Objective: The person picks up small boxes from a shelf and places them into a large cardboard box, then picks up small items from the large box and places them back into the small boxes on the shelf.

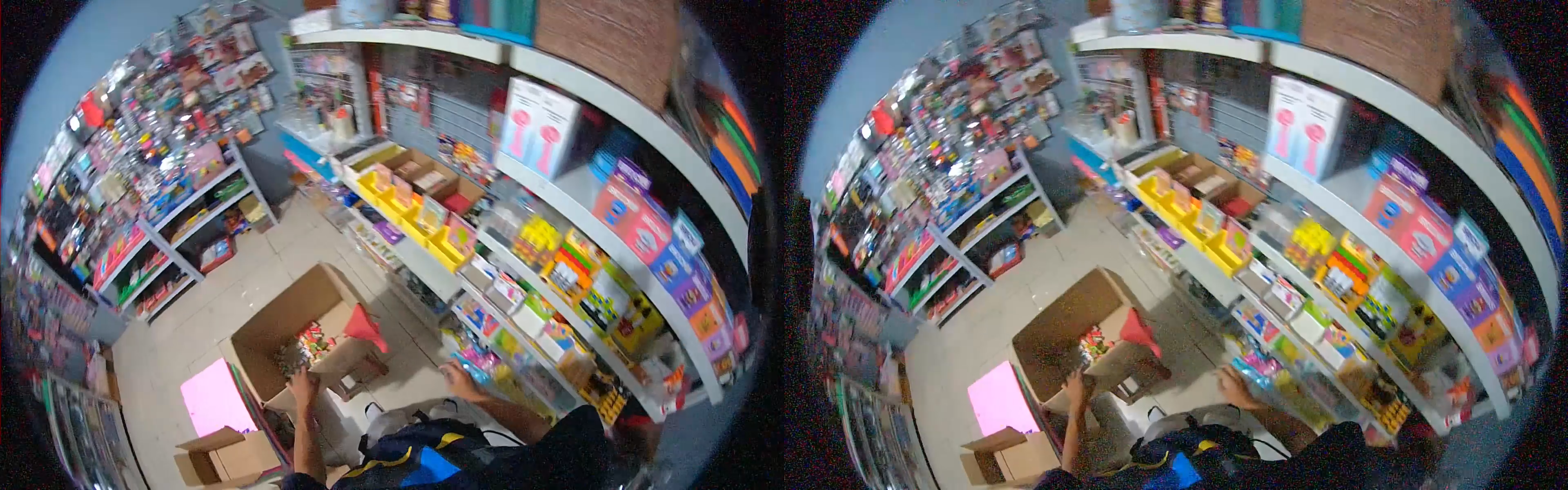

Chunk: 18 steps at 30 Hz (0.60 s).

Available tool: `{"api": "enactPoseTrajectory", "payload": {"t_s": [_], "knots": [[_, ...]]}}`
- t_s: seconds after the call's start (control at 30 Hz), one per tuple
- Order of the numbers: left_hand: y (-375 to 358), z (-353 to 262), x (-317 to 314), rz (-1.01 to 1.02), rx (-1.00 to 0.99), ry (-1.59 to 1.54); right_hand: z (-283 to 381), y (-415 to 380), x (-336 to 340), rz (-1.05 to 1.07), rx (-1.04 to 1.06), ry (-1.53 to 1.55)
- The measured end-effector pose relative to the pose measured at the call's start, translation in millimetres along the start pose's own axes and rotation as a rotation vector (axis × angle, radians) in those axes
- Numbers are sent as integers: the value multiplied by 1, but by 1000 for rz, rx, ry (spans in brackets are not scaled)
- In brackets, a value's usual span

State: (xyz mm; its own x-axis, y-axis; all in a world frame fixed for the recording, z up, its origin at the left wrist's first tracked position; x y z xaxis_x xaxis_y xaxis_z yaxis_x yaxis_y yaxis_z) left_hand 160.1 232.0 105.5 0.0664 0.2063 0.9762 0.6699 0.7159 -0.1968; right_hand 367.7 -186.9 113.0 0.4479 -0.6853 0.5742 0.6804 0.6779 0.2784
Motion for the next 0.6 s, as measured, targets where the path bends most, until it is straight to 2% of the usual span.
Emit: {"api": "enactPoseTrajectory", "payload": {"t_s": [0.07,0.17,0.27,0.3,0.4,0.43,0.5,0.6], "knots": [[-3,11,-1,2,-98,-33,43,41,-29,115,-65,153],[-8,46,-3,-159,-167,-36,78,101,-78,128,102,162],[-12,90,11,42,-44,20,112,165,-119,109,278,25],[-22,100,25,-81,-35,-42,120,182,-133,83,300,-47],[-15,132,19,178,-21,2,146,228,-154,185,335,-241],[-17,131,26,55,-36,72,136,235,-166,330,332,-300],[-14,129,26,52,-44,60,103,252,-196,613,319,-423],[-4,133,1,56,-72,94,95,248,-205,1012,200,-664]]}}
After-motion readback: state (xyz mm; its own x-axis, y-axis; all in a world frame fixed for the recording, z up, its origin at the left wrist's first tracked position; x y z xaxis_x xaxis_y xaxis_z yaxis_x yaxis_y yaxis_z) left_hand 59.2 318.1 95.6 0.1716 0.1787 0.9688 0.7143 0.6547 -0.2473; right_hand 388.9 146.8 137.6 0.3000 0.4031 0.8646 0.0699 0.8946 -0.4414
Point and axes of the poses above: each hand's wrist, its own y-axis towards the middle knuckle, its own x-axis out of the back of the hand, z = x × y, the point moved 3 cm from there along y, towards the middle knuckle, and after that the axes turned 5 degrees about y, right-handed, at the moved point
